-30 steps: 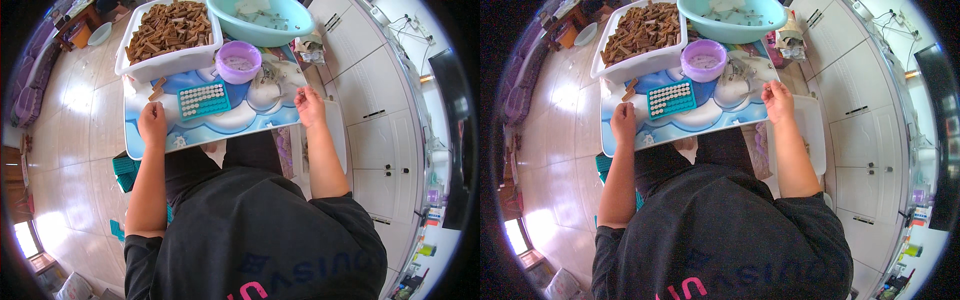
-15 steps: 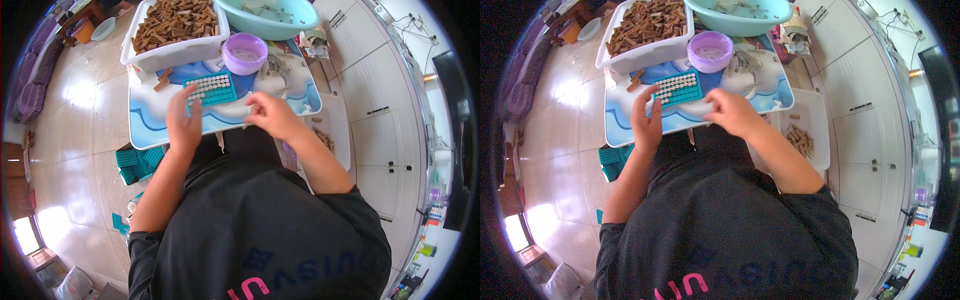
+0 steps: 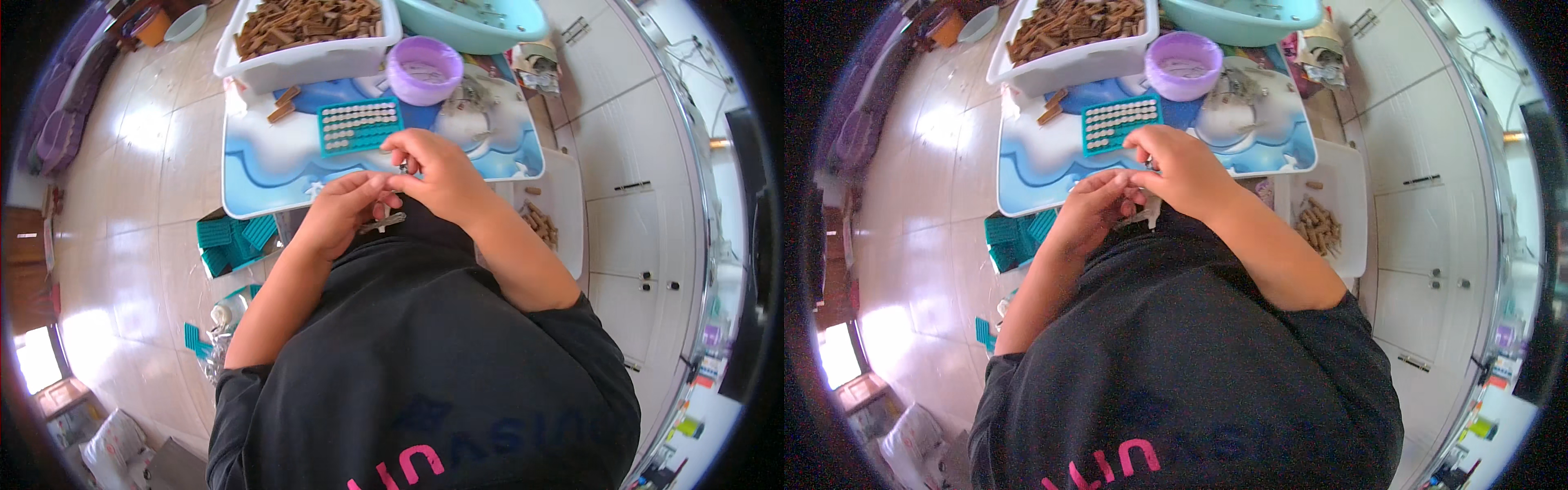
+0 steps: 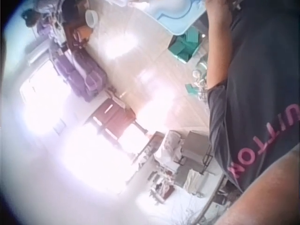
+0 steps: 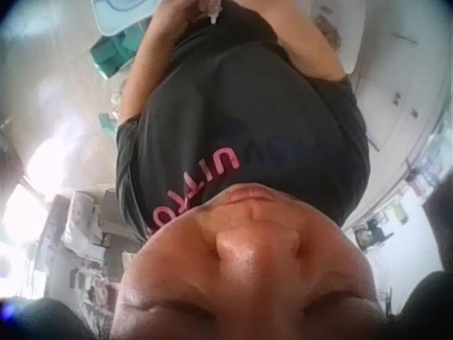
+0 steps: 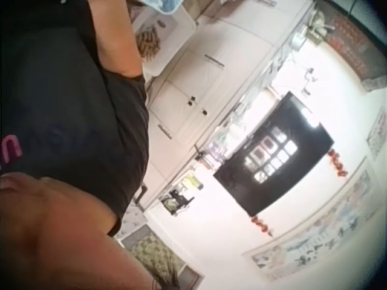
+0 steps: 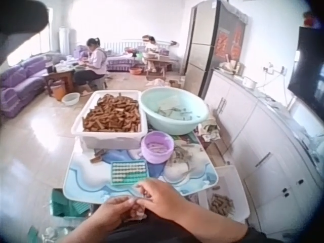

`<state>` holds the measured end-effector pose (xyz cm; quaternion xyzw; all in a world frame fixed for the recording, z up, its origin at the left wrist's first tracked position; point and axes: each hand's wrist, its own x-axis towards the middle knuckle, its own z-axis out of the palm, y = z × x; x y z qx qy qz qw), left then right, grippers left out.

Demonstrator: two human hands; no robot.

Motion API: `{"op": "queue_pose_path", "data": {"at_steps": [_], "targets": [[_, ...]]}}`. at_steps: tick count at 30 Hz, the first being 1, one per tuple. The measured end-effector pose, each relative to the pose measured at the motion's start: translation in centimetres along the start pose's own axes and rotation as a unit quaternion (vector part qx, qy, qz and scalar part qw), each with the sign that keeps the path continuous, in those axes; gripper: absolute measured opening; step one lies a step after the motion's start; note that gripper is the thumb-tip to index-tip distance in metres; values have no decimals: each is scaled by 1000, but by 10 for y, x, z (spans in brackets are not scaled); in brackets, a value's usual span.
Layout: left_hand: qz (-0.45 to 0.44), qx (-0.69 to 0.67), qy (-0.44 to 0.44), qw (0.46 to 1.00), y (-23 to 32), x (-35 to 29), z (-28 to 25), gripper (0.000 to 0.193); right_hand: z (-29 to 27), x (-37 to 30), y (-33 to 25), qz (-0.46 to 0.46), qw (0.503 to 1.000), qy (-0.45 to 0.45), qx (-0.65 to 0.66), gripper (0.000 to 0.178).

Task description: The person assembles small plastic housings and metal clips by hand, threading wires and inserting small parts.

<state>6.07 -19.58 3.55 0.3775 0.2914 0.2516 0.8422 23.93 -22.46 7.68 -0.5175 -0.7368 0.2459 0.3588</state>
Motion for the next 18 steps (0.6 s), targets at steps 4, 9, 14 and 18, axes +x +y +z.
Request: {"op": "queue_pose_path", "data": {"at_steps": [4,9,14,18], "targets": [[-15,-78,-14,997,-4,0,-3,23,4,-10,6,-4,994,31,101,31],[2,-70,-2,998,-4,1,2,21,10,-20,14,57,975,75,199,26],[39,13,46,998,-6,-3,8,21,13,-24,14,135,959,76,237,15],[60,37,90,993,-6,-6,16,21,13,-25,13,109,976,74,173,9]]}}
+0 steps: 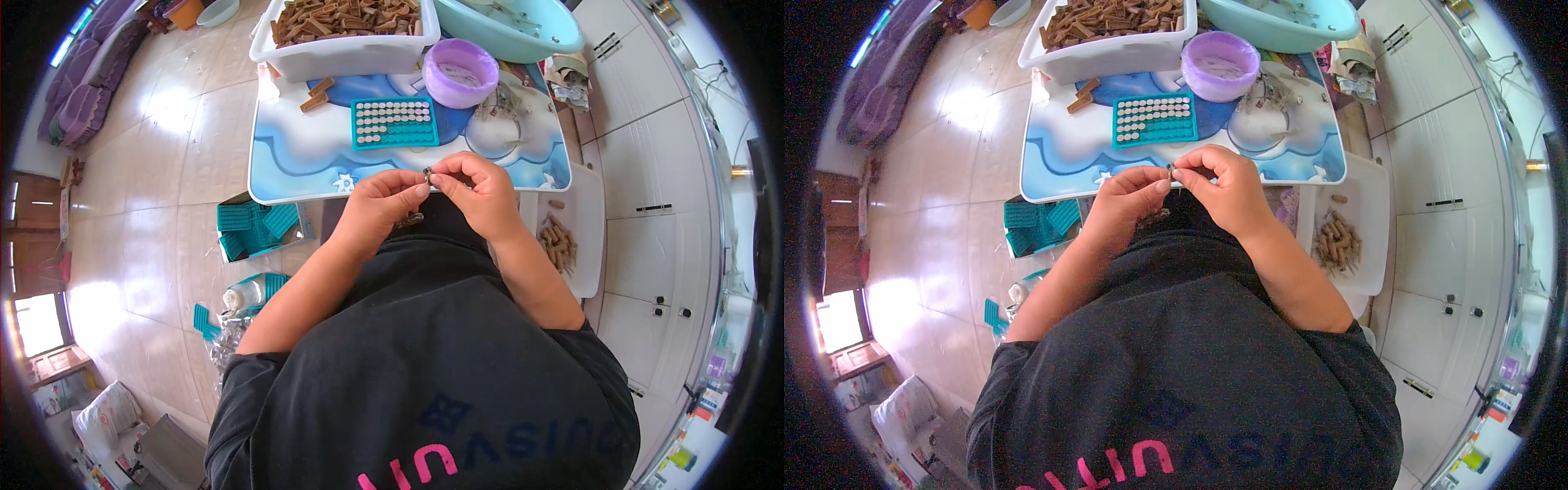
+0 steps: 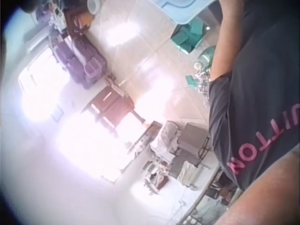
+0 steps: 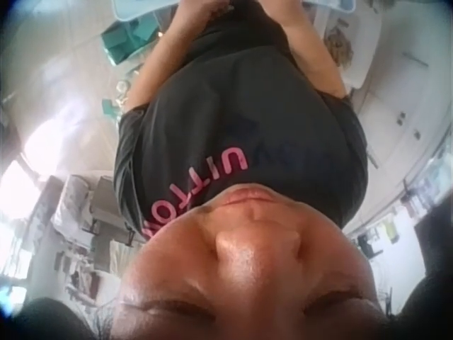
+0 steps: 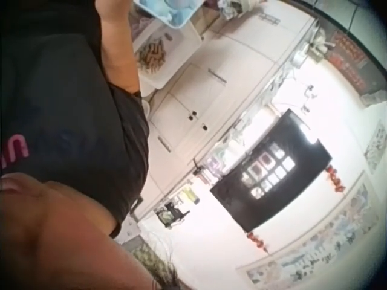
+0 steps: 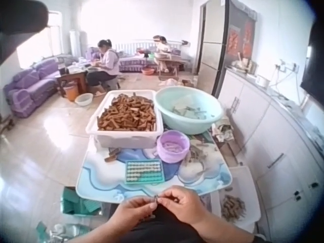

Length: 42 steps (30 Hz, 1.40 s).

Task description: The person assembles small plastic housings and metal clips by hand, threading wires and inserting small parts.

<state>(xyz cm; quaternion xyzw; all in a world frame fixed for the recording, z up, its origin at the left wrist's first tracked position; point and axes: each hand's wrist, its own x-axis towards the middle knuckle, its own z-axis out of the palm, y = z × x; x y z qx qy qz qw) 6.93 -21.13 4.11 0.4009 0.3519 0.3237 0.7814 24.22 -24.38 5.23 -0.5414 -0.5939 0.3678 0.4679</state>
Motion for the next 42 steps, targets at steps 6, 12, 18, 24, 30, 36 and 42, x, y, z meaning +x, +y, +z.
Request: {"op": "queue_pose_path", "data": {"at_steps": [6,12,18,24,30,36,42], "targets": [[10,-23,26,999,-7,1,0,18,13,-2,5,-24,997,30,72,10],[53,140,8,989,-10,8,-9,20,10,1,13,156,942,-3,298,12],[35,177,-52,982,-9,13,-17,24,3,10,20,159,951,-50,260,12],[11,140,-50,989,2,25,-22,24,6,28,20,-77,995,-12,-67,9],[21,144,-55,988,14,39,-24,24,6,55,26,-180,978,4,-107,7],[44,193,-64,978,32,51,-28,25,4,61,37,-188,975,31,-114,8],[323,446,115,827,95,81,-50,20,-11,44,73,-37,998,35,30,10]]}}
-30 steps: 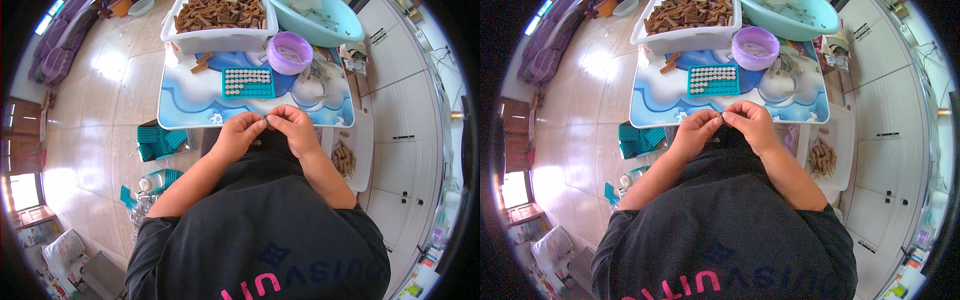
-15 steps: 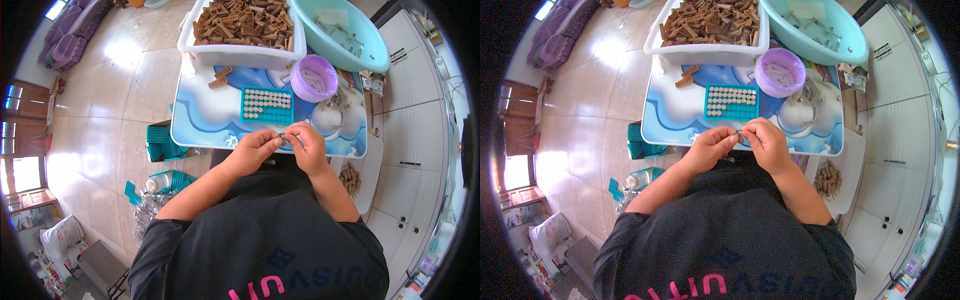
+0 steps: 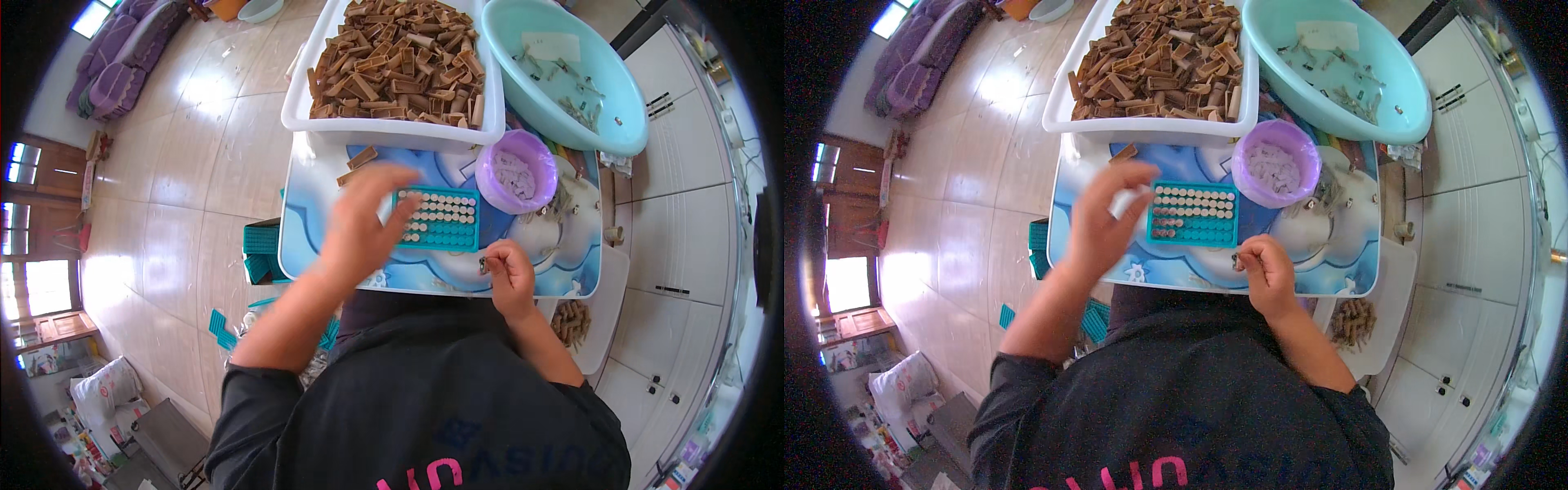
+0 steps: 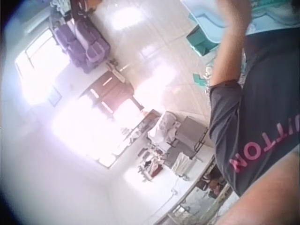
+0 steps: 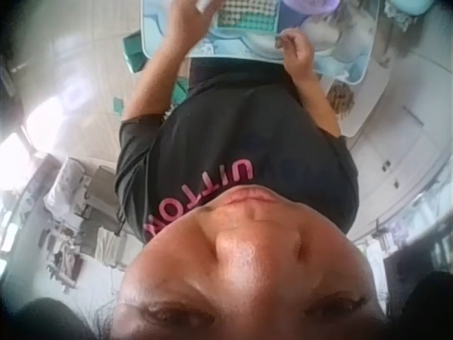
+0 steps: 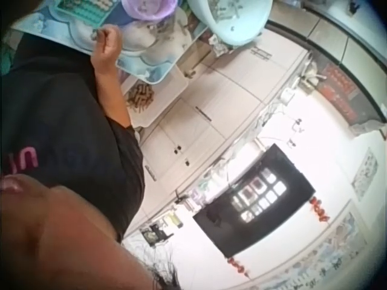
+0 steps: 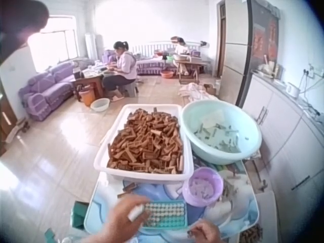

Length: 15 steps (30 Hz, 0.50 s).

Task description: The person assembles small plastic housings and metal clips by hand, threading wires and inserting small parts.

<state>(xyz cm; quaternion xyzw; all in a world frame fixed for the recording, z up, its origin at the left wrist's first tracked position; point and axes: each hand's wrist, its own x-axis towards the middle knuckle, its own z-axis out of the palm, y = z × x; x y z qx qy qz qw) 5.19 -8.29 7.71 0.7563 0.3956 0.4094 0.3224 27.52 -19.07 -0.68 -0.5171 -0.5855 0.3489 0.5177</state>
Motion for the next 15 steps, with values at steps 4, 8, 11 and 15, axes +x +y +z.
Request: {"op": "queue_pose_path", "data": {"at_steps": [4,8,11,15], "targets": [[99,179,93,974,-28,87,-27,20,-5,-3,6,41,999,-3,32,9],[147,384,64,909,-73,148,-42,26,-3,1,-3,17,1000,-22,8,8],[-31,405,-89,909,-87,166,-38,28,-5,2,-1,12,999,-31,-7,7],[-41,374,-91,922,-87,169,-40,26,-8,5,-8,49,996,-71,7,7]]}}
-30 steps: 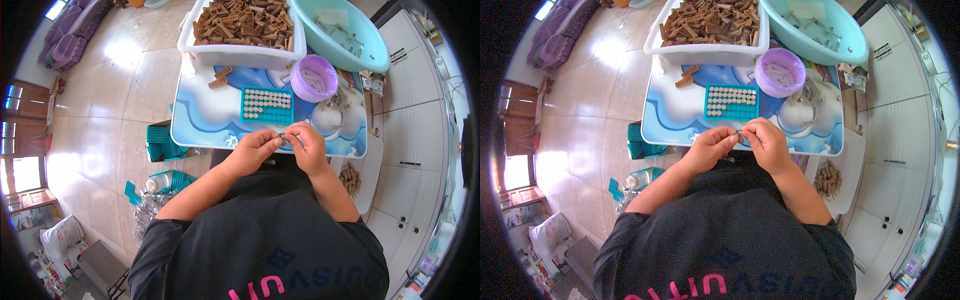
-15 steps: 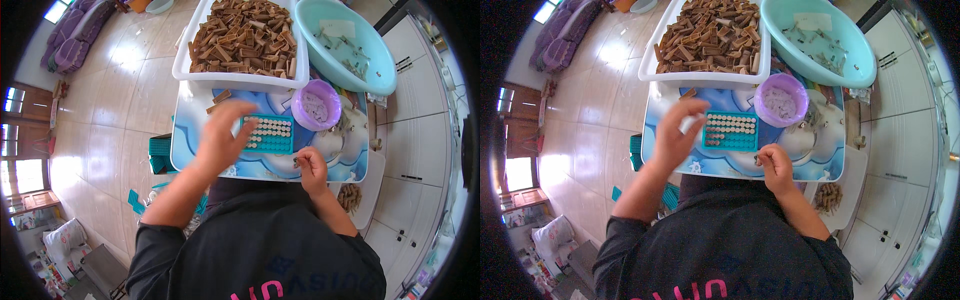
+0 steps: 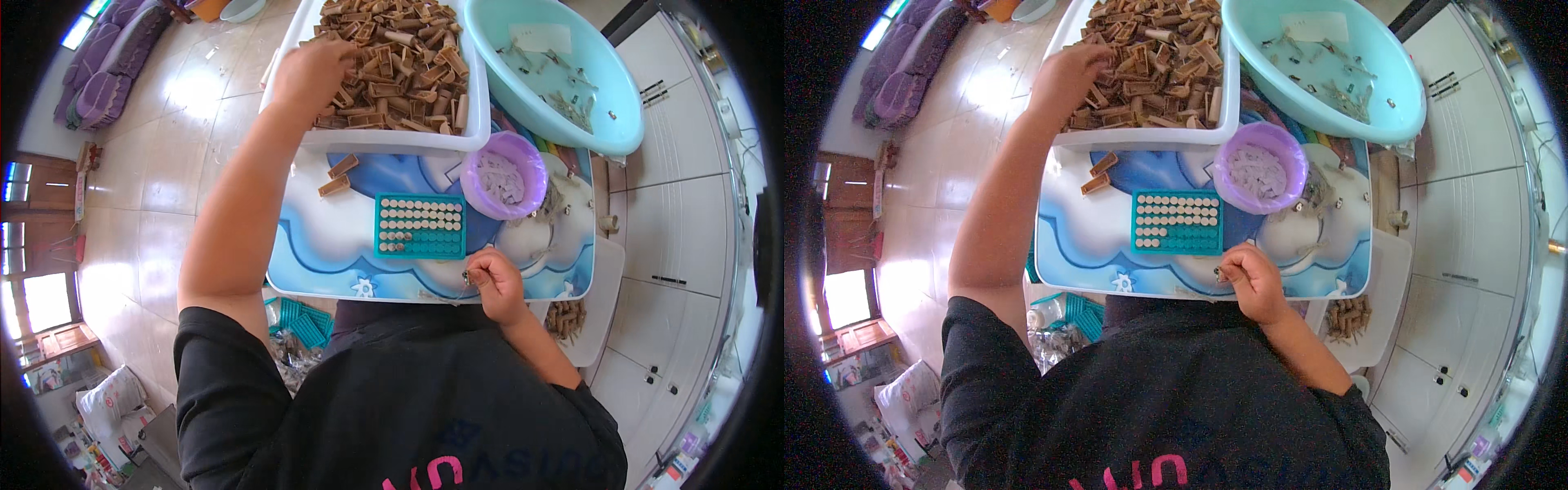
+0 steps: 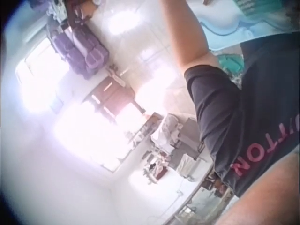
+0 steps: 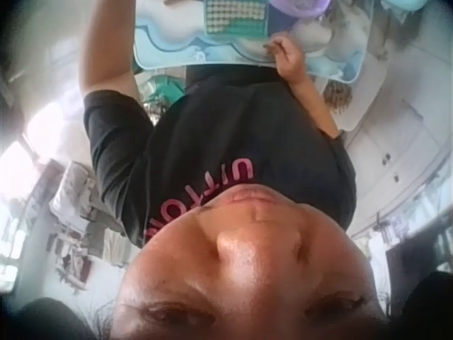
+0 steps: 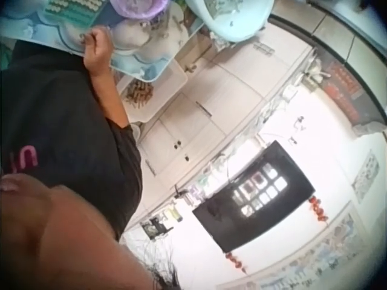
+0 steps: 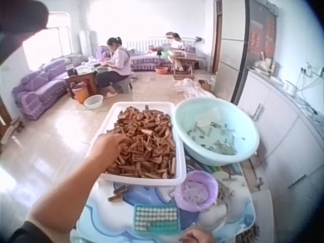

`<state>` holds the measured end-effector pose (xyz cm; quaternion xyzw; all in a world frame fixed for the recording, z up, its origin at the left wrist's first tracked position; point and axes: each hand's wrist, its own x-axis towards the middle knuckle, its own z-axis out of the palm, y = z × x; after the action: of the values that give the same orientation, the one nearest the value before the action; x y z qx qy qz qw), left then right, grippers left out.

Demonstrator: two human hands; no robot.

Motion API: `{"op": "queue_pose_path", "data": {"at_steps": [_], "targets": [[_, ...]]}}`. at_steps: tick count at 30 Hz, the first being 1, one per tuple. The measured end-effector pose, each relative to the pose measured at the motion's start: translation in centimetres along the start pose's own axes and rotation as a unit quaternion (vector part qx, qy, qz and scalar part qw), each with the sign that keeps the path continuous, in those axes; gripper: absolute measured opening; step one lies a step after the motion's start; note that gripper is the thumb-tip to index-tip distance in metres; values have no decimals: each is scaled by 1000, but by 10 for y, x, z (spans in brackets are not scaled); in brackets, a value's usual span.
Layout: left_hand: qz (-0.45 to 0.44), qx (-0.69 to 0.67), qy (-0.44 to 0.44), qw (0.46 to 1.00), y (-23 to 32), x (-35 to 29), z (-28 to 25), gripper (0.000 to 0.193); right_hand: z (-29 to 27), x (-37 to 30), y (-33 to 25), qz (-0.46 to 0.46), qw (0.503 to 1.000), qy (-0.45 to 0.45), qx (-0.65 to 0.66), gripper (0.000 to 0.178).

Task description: The person assembles small plastic housings and metal clips by hand, threading wires and inserting small parts.

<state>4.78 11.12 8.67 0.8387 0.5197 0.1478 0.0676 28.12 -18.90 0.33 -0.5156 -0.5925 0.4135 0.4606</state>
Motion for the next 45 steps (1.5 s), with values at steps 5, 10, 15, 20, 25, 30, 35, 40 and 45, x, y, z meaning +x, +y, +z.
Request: {"op": "queue_pose_path", "data": {"at_steps": [5,10,15,20,25,30,35,40,45], "targets": [[88,-155,128,976,31,-48,-19,20,-7,11,-22,-20,1000,-14,19,9],[95,-448,-200,867,82,-143,-8,16,4,36,-47,-75,991,1,109,8],[-3,-553,-230,801,95,-190,14,18,28,34,-48,-81,990,-19,116,10],[-177,-757,-186,602,91,-207,36,29,44,24,-49,-43,992,7,116,11],[-248,-809,-112,520,102,-220,44,31,50,23,-48,-53,994,-16,95,7],[-196,-851,-193,447,90,-225,53,36,45,33,-54,-142,986,54,-70,6],[-188,-860,-210,425,99,-227,53,41,45,42,-48,-178,977,63,-101,9],[-184,-866,-205,417,99,-226,54,39,48,43,-46,-184,970,85,-132,11],[-201,-867,-189,415,101,-227,54,38,50,45,-48,-210,957,92,-180,12]]}}
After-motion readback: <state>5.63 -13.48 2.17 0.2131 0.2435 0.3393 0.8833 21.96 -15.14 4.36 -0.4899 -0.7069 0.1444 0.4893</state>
